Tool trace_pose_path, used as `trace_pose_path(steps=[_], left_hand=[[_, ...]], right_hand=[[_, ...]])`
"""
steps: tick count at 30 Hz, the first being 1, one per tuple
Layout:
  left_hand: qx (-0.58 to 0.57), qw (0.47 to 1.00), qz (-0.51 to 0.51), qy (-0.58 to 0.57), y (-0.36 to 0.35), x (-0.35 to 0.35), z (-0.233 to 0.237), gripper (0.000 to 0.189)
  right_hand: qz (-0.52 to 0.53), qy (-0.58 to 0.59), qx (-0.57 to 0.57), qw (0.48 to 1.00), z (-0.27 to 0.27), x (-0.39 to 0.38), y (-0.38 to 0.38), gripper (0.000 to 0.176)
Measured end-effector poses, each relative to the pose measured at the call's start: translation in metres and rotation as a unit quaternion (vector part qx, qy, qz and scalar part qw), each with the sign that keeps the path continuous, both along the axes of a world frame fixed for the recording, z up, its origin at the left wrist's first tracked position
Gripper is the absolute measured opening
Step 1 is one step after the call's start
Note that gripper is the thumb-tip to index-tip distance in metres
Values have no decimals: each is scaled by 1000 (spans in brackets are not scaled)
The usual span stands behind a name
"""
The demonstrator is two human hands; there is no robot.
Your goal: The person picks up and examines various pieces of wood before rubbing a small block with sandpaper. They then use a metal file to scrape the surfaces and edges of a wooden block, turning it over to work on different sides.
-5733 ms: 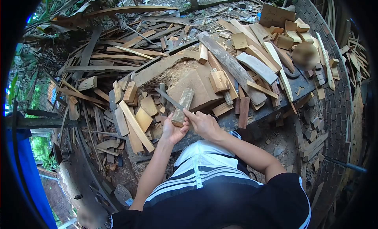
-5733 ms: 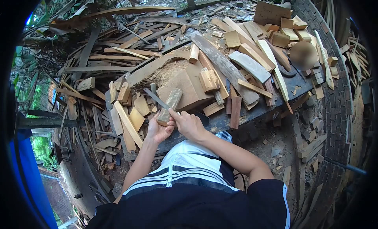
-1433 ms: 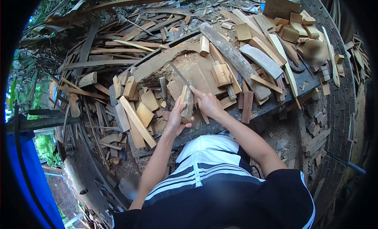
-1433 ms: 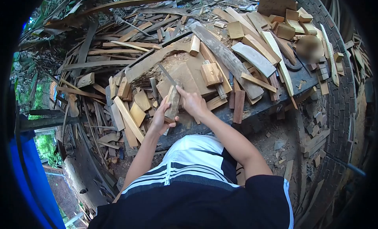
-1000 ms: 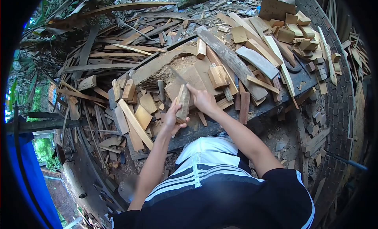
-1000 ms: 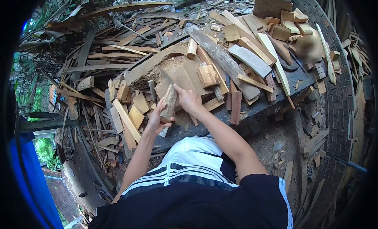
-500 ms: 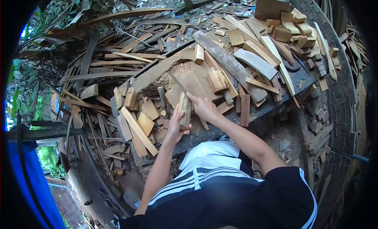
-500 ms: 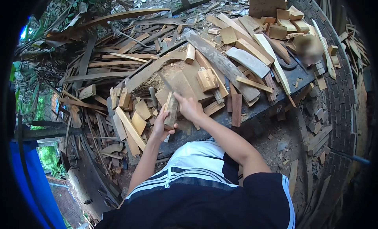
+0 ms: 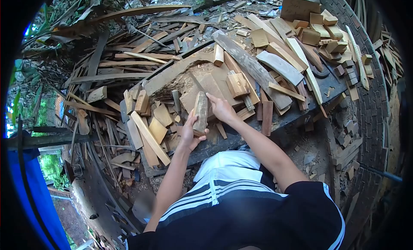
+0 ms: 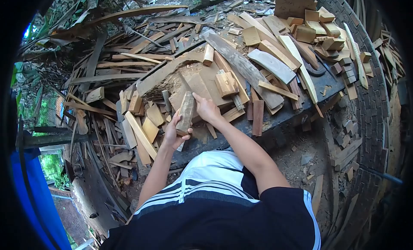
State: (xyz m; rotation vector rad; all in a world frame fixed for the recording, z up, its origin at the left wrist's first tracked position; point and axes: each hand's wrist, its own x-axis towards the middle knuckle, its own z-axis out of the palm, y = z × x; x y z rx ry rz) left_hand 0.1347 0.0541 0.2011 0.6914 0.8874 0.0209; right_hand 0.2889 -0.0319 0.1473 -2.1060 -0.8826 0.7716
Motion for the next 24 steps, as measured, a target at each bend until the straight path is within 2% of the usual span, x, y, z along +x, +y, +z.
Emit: trace_pose_path(steps=[2, 3, 5, 9, 11, 12, 13, 14, 15, 16, 17, 19, 21, 23, 24], left_hand=[[-52, 998, 22, -35, 6, -2, 0, 44], [-90, 994, 47, -29, 9, -3, -3, 43], [-122, 989, 72, -43, 10, -3, -10, 41], [-117, 987, 101, -39, 11, -4, -11, 43], [-109, 991, 67, -45, 17, -7, -14, 42], [-16, 999, 11, -30, 14, -9, -9, 46], [-17, 999, 11, -36, 12, -11, -19, 46], [407, 911, -72, -1, 9, -14, -36, 51], [751, 645, -137, 39, 4, -19, -47, 59], [752, 620, -179, 135, -9, -23, -15, 73], [750, 623, -176, 137, -12, -28, -9, 73], [765, 564, -205, 235, -14, -41, -5, 76], [765, 555, -224, 238, -7, -61, -29, 80], [725, 549, -322, 265, -1, -72, -41, 82], [724, 552, -321, 261, 0, -67, -38, 82]], right_hand=[[-24, 17, 18, 999, -11, -6, 7, 46], [-23, 3, 68, 997, -18, -12, 3, 46], [16, 4, 5, 1000, 15, -25, -13, 48], [-18, -23, -24, 999, -10, -11, 2, 46], [-3, 8, -28, 1000, -4, -2, 4, 44], [0, 11, -14, 1000, -7, 2, 4, 43], [5, 12, -4, 1000, -12, 7, -1, 43], [7, 7, -8, 1000, -19, 10, -8, 43], [-7, -18, -5, 1000, -24, 11, -16, 42], [-19, -41, 0, 999, -28, 11, -23, 42], [-14, -42, -2, 999, -31, 10, -31, 42], [-78, -46, 55, 994, -36, 7, -50, 41], [-78, -52, 63, 994, -35, 7, -58, 40], [-85, -60, 68, 992, -32, 9, -61, 40], [-93, -40, 54, 993, -11, 10, -61, 39]])
